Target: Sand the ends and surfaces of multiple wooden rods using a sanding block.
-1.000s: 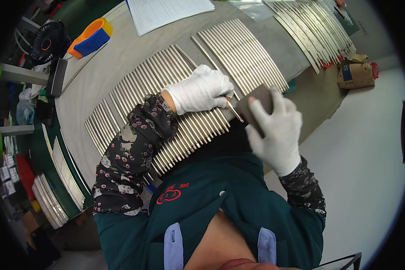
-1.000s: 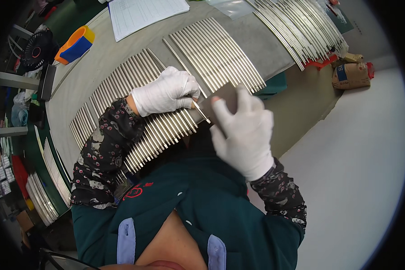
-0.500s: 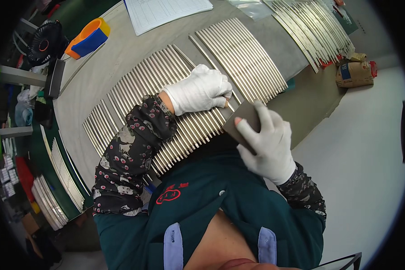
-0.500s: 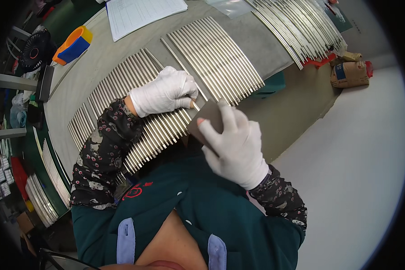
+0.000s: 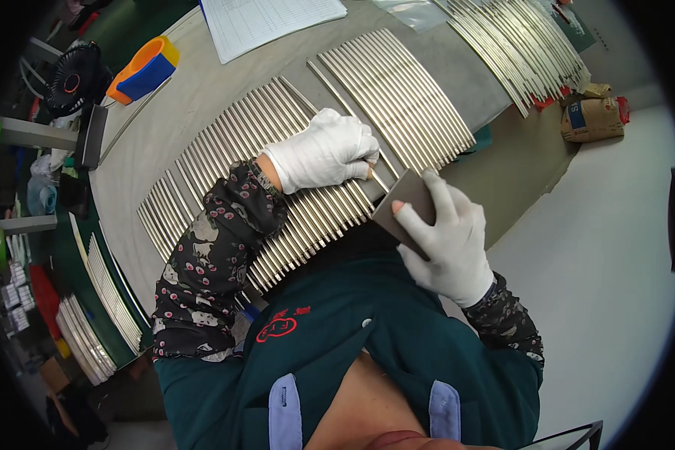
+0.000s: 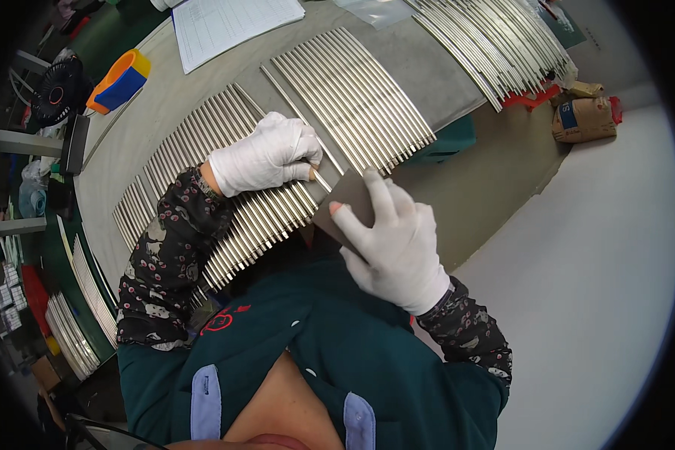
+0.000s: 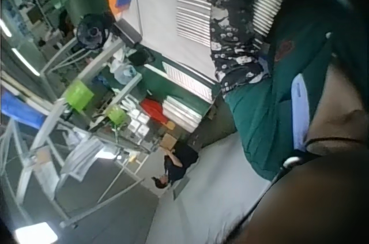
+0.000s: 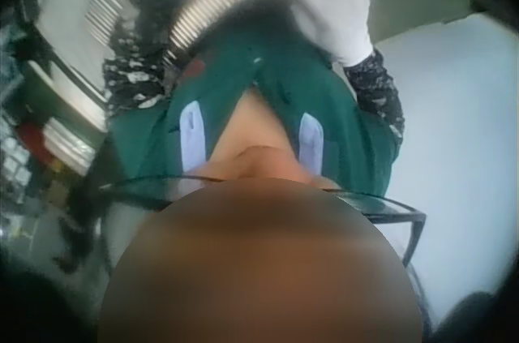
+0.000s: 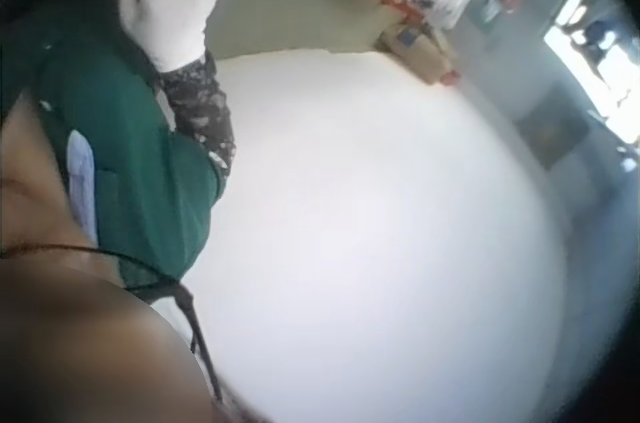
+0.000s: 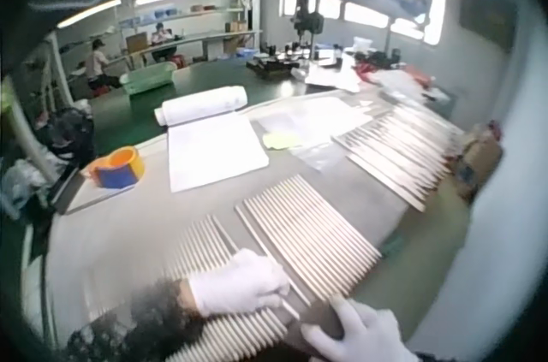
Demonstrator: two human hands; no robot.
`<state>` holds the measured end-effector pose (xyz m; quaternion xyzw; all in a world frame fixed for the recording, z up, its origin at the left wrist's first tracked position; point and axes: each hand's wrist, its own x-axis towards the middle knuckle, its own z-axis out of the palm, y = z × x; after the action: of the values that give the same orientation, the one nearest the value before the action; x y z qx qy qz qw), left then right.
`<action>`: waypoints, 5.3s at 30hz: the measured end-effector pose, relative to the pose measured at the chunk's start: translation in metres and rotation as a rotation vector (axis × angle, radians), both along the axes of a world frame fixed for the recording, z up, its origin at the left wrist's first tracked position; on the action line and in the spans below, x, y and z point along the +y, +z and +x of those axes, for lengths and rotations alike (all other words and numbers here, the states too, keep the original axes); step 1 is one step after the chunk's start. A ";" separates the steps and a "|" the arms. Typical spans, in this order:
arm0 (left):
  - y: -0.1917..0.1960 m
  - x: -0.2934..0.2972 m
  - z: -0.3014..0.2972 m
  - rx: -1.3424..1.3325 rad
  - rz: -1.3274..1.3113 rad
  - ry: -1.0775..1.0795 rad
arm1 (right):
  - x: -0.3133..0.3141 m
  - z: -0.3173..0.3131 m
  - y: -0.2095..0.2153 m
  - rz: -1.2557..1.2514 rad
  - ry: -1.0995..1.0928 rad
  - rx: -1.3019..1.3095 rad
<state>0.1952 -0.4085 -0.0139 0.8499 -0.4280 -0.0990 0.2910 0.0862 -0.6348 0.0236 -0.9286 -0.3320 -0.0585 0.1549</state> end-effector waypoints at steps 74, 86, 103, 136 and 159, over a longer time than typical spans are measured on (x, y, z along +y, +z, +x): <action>-0.004 0.032 0.006 -0.398 0.419 0.138 | -0.050 0.018 -0.024 0.077 -0.315 -0.111; -0.003 0.029 0.002 -0.367 0.362 0.168 | -0.015 0.027 -0.019 -0.054 -0.267 -0.097; -0.004 0.028 0.002 -0.368 0.335 0.201 | 0.009 0.049 -0.007 -0.140 -0.228 -0.131; -0.013 -0.004 0.048 -0.516 0.377 0.050 | -0.075 0.011 -0.019 0.053 -0.507 -0.035; -0.010 -0.002 0.038 -0.462 0.331 0.089 | -0.032 0.041 -0.014 -0.030 -0.281 -0.088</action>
<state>0.2337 -0.4106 -0.0241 0.9038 -0.4232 0.0414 0.0472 0.1273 -0.6665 0.0094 -0.9646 -0.2063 -0.1154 0.1167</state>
